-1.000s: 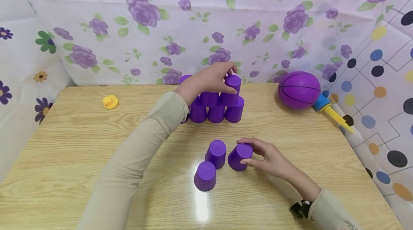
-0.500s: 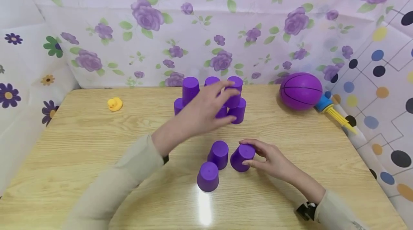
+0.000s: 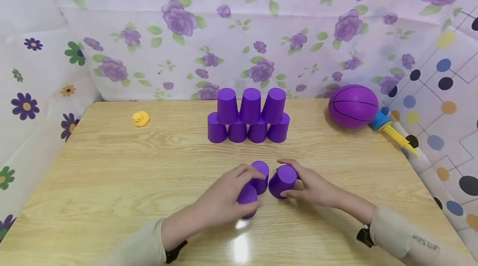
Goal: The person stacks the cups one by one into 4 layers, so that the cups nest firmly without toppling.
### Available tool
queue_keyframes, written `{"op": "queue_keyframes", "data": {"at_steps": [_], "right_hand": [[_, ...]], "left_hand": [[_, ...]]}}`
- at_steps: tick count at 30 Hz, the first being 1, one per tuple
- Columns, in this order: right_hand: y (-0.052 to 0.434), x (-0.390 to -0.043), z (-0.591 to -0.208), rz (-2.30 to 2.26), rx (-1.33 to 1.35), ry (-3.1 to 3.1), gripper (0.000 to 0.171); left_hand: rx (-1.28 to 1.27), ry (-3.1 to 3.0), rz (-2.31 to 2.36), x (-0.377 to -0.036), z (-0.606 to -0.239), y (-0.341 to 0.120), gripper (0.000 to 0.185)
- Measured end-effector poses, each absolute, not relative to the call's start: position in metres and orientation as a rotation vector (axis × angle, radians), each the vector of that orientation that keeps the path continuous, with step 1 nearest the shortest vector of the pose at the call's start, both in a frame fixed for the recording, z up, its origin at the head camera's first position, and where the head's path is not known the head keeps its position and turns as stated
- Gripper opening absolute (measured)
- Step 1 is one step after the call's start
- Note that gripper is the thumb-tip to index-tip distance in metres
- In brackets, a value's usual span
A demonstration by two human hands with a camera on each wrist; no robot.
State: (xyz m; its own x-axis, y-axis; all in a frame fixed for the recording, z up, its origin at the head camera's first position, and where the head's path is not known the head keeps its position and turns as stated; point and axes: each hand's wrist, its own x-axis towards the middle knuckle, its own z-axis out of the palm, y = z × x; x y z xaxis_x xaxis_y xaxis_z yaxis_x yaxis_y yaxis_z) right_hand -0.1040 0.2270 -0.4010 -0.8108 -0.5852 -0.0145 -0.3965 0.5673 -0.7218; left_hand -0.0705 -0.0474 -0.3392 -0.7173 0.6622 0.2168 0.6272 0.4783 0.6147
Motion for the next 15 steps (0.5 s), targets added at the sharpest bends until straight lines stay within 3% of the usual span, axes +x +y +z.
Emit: {"op": "queue_keyframes", "data": {"at_steps": [8,15], "right_hand": [[0.229,-0.112,-0.388,-1.07,-0.889,2.481,0.054],[0.223,-0.118,-0.347,-0.968,-0.942,2.582,0.056]], "left_hand": [[0.899,2.634,1.126,-0.045,-0.349,-0.048,0.051],[0.812,2.624,1.236,-0.055,-0.358,-0.05,0.052]]}}
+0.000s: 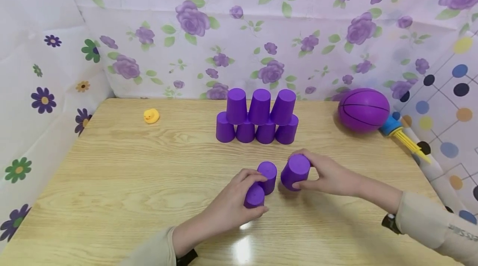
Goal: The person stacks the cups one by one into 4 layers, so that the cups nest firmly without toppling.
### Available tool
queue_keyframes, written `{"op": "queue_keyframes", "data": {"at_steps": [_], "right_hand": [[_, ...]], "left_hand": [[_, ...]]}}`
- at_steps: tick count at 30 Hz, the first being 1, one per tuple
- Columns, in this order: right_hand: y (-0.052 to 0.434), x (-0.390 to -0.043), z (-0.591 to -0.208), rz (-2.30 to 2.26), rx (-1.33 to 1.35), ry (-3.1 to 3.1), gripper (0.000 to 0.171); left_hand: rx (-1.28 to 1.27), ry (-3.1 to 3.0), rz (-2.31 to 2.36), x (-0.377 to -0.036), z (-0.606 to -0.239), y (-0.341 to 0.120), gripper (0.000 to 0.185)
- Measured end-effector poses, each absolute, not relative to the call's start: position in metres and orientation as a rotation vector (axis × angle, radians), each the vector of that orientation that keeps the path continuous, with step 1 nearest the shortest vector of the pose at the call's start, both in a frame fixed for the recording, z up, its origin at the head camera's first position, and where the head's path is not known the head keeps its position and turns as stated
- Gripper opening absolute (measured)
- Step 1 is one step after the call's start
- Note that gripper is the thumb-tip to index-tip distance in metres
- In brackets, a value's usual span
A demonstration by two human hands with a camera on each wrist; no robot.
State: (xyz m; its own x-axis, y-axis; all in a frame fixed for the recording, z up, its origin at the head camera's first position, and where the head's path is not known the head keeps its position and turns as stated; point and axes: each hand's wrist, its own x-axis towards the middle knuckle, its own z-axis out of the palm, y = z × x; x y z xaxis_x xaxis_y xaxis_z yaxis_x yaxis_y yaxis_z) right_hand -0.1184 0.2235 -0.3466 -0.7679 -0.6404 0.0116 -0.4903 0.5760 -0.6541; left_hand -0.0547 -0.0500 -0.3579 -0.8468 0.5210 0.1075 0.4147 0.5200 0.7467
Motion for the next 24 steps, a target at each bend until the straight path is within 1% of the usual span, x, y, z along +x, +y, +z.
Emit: {"op": "queue_keyframes", "data": {"at_steps": [4,7,10,13,18,21,24], "right_hand": [[0.223,-0.126,-0.312,-0.972,-0.983,2.633,0.058],[0.223,-0.133,-0.288,-0.976,-1.046,2.725,0.057],[0.223,-0.141,-0.269,-0.971,-1.05,2.797,0.057],[0.223,-0.15,-0.259,-0.994,-0.951,2.792,0.057],[0.222,-0.167,-0.248,-1.008,-0.742,2.81,0.059],[0.218,-0.181,-0.24,-1.067,-0.702,2.804,0.058],[0.213,-0.197,-0.234,-1.14,-0.714,2.806,0.055]], "left_hand": [[0.83,2.6,1.311,-0.061,-0.361,-0.051,0.048],[0.839,2.59,1.318,-0.063,-0.363,-0.051,0.044],[0.827,2.572,1.303,-0.064,-0.365,-0.051,0.04],[0.803,2.546,1.294,-0.064,-0.368,-0.052,0.039],[0.819,2.496,1.287,-0.064,-0.377,-0.054,0.048],[0.817,2.451,1.285,-0.065,-0.382,-0.057,0.051],[0.791,2.404,1.301,-0.067,-0.384,-0.059,0.05]]}}
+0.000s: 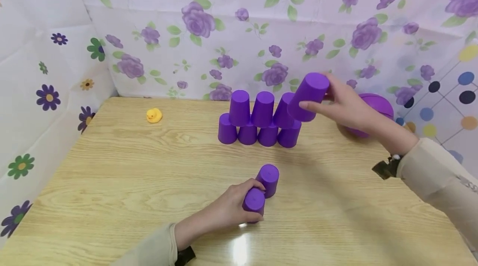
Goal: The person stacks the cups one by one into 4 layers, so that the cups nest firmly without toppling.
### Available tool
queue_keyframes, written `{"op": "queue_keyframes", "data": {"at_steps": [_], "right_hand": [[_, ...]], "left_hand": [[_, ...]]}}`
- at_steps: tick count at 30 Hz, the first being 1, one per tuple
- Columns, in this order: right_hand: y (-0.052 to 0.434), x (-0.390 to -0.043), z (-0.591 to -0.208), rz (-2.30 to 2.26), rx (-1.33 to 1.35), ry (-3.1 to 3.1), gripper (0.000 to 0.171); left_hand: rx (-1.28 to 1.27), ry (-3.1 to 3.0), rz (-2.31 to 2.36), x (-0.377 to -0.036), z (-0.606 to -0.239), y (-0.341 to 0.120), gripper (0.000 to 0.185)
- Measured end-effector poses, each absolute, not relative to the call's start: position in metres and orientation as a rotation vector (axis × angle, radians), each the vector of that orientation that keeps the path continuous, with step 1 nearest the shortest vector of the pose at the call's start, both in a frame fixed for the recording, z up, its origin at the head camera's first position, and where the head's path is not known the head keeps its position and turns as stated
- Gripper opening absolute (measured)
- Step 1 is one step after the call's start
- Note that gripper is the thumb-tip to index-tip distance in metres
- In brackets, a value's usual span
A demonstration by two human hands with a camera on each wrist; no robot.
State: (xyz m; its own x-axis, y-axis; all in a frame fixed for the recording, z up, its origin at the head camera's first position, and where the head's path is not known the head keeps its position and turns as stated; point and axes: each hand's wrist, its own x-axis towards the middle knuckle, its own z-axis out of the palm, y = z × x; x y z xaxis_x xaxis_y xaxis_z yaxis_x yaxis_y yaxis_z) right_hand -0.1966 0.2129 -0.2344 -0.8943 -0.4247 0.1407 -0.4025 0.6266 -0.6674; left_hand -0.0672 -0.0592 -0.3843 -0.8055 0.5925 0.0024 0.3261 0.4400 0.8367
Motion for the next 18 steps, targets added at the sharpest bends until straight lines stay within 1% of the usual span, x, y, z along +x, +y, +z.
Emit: {"op": "queue_keyframes", "data": {"at_steps": [3,6,11,18], "right_hand": [[0.206,-0.21,-0.234,-1.182,-0.691,2.815,0.055],[0.199,-0.222,-0.235,-1.191,-0.657,2.831,0.06],[0.186,-0.237,-0.242,-1.265,-0.668,2.812,0.066],[0.17,-0.255,-0.249,-1.308,-0.688,2.792,0.069]], "left_hand": [[0.788,2.39,1.295,-0.069,-0.384,-0.062,0.046],[0.816,2.397,1.237,-0.07,-0.382,-0.063,0.044],[0.834,2.381,1.141,-0.071,-0.375,-0.063,0.043],[0.848,2.397,1.144,-0.07,-0.372,-0.064,0.04]]}}
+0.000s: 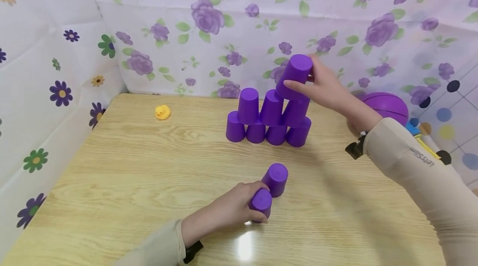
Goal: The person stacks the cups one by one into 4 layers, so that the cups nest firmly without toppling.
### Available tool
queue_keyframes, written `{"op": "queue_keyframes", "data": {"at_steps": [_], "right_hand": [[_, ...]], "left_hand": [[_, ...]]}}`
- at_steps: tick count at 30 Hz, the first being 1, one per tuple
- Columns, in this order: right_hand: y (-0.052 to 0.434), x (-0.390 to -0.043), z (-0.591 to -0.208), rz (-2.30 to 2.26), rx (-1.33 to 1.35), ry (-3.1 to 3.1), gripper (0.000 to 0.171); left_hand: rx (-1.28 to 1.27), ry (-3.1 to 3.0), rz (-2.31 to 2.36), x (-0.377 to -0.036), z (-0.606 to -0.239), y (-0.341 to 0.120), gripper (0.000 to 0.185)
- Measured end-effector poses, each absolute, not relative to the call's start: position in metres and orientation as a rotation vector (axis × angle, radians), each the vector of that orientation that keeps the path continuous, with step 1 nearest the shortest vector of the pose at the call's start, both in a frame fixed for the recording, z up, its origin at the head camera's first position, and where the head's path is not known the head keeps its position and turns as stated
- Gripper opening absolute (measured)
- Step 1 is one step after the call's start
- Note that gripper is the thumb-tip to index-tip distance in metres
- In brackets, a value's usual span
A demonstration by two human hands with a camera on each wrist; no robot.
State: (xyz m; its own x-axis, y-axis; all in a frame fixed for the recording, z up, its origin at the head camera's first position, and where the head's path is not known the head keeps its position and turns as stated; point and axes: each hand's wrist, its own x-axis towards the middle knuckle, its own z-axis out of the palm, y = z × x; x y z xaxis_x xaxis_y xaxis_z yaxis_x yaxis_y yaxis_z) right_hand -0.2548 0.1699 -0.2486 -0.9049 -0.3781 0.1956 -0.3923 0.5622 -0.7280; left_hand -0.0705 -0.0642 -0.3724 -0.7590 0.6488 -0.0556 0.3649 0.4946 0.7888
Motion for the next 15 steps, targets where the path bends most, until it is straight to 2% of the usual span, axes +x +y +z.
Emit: {"op": "queue_keyframes", "data": {"at_steps": [15], "right_hand": [[0.1666,-0.2602,-0.2557,1.287,0.638,-2.83,0.068]], "left_hand": [[0.845,2.433,1.108,-0.0693,-0.3712,-0.0627,0.039]]}}
